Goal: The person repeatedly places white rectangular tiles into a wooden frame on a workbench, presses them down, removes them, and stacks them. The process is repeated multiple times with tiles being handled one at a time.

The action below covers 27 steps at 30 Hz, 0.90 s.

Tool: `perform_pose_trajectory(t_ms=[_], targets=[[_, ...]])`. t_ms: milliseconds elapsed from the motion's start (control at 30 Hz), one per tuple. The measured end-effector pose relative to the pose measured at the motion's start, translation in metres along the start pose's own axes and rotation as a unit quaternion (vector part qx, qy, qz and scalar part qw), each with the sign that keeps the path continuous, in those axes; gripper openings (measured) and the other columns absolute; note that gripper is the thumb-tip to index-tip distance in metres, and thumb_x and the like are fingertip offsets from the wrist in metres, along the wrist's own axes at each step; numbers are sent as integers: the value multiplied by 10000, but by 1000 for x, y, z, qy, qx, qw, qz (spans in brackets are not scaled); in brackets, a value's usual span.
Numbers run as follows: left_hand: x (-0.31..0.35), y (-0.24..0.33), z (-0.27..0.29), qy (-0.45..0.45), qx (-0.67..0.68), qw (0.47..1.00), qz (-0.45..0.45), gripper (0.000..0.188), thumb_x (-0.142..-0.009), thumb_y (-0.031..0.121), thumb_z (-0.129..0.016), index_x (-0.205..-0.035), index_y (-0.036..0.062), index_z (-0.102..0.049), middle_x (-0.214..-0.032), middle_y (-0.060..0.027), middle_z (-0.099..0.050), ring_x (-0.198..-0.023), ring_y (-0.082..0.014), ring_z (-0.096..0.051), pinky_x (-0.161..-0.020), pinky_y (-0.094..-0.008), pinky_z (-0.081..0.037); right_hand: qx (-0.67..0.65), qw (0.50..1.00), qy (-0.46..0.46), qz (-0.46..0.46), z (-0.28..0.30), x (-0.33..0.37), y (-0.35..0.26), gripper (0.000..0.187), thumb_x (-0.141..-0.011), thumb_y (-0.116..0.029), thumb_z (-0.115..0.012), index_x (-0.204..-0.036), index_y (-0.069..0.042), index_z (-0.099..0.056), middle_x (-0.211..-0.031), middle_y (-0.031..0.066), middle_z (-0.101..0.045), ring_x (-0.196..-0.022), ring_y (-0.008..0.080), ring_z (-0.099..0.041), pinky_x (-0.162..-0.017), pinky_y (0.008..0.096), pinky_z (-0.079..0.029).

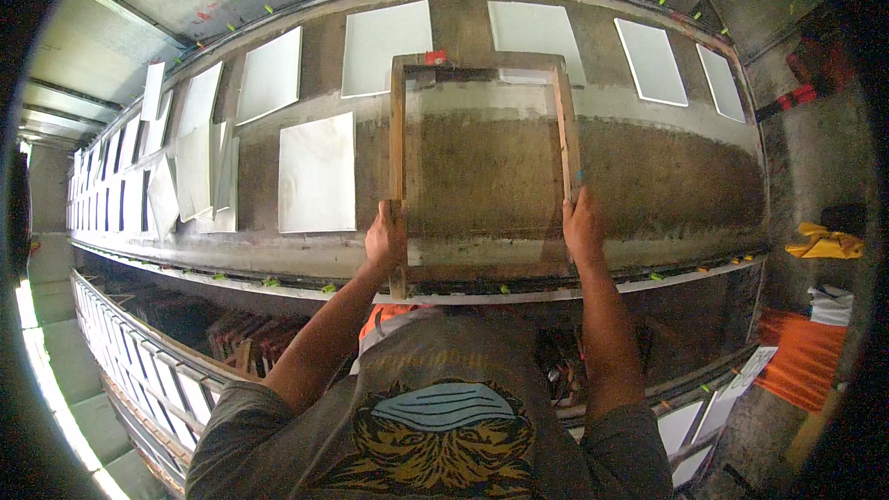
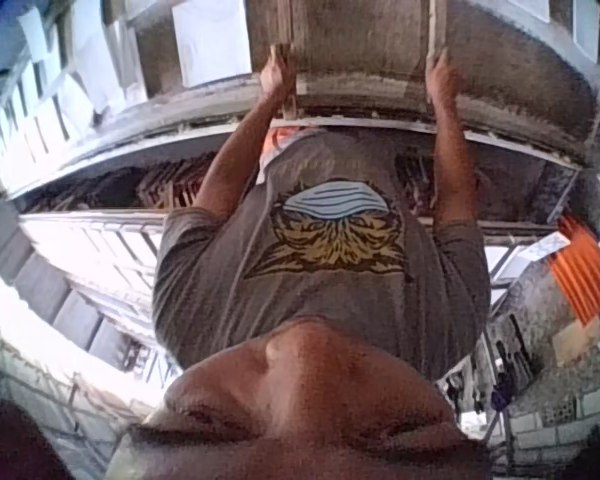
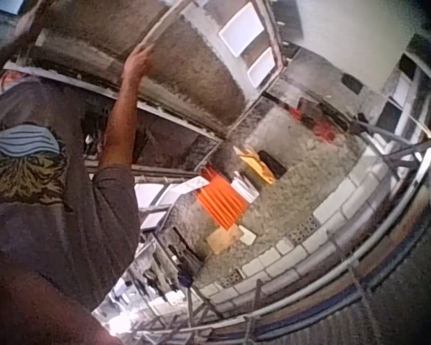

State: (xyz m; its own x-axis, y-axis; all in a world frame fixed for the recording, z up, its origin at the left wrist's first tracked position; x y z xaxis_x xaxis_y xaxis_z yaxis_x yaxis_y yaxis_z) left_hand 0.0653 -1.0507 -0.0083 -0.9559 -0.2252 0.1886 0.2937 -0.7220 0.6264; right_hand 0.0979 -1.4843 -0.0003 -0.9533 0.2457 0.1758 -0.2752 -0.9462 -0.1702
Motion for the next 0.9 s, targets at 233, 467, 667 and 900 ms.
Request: perform_pose_trajectory(t_ms=[233, 467, 667, 900], targets=[[0, 13, 27, -26, -86, 995, -39, 383, -1011, 453, -535, -1131, 89, -547, -1070, -219, -644, -960, -456, -656, -764, -565, -524, 32, 996, -40, -77, 10, 6, -24, 692, -1035, -418, -520, -1546, 0, -312, -1454, 300, -465, -1284, 448, -522, -1036, 541, -461], [-40, -18, 110, 80, -109, 989, -65, 459, -945, 480, -648, -1147, 68, -642, -1085, -143, -640, -1006, -362, -631, -843, -496, -508, -5, 984, 59, 168, 13, 1, -228, 752, -1014, -506, -537, -1578, -84, -273, -1530, 302, -355, -1424, 468, -353, -1159, 603, -313], [-139, -114, 198, 161, -174, 967, -95, 579, -983, 519, -565, -1343, 66, -571, -1443, -186, -515, -1406, -375, -406, -1146, -512, -325, -77, 924, 79, 367, -20, 9, -469, 700, -1008, -493, -536, -1512, -31, -385, -1564, 210, -373, -1433, 429, -370, -1166, 559, -314], [-273, -193, 254, -3, -285, 958, -40, 722, -1039, 507, -411, -1588, 62, -262, -1682, -142, -157, -1561, -321, -104, -1260, -472, -145, -69, 906, 70, 412, -91, -39, -664, 681, -1038, -499, -453, -1522, -26, -373, -1627, 164, -275, -1499, 334, -285, -1199, 512, -291]])
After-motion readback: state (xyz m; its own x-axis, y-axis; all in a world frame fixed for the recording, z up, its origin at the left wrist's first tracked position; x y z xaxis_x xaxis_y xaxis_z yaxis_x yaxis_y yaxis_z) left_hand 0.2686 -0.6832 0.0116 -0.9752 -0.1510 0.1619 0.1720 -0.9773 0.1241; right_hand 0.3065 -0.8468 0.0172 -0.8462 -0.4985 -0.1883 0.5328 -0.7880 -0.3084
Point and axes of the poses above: each hand's wrist, its own x-axis away from the middle knuckle, its own z-axis out of the back of the hand, y = z × x, the point moved 7 cm from there along -x, towards the middle knuckle
